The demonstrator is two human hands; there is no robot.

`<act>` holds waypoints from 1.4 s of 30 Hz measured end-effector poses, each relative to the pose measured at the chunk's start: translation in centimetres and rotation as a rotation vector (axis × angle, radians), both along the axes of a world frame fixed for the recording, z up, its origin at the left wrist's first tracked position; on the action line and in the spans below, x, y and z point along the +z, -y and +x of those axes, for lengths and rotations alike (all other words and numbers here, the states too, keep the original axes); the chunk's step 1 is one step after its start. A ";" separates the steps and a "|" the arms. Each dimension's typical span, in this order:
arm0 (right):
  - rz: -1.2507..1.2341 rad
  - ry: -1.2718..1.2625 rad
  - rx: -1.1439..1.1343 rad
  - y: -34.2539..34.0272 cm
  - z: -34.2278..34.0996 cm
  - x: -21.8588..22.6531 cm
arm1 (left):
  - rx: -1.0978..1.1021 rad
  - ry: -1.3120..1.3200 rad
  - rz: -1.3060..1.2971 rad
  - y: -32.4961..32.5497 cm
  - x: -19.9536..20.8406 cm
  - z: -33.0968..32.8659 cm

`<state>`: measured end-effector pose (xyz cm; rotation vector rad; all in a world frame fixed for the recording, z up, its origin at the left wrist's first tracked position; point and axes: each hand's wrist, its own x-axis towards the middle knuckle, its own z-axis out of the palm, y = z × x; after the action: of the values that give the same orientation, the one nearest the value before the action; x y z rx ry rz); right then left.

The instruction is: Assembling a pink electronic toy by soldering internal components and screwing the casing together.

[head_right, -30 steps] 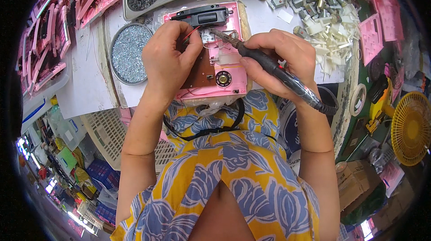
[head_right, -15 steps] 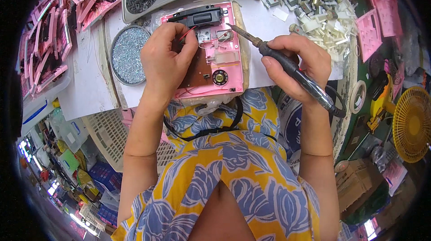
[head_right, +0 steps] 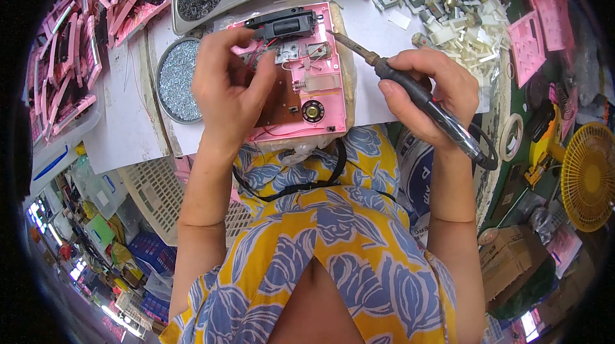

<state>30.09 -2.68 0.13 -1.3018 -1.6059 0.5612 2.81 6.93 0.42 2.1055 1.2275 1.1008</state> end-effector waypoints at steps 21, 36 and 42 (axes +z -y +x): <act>-0.069 -0.472 -0.098 0.4 -4.9 1.7 | -0.342 0.015 -0.609 1.6 0.9 0.8; 0.094 0.140 0.007 -2.3 -8.3 0.9 | -0.320 0.127 -0.774 1.6 0.3 0.3; -0.029 -0.178 -0.127 2.8 -2.8 -0.3 | -0.531 -0.014 -0.385 1.0 0.1 0.1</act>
<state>27.34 -5.52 -0.21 -1.3266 -1.3643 0.6054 2.87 5.93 0.54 1.9657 0.7367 0.5628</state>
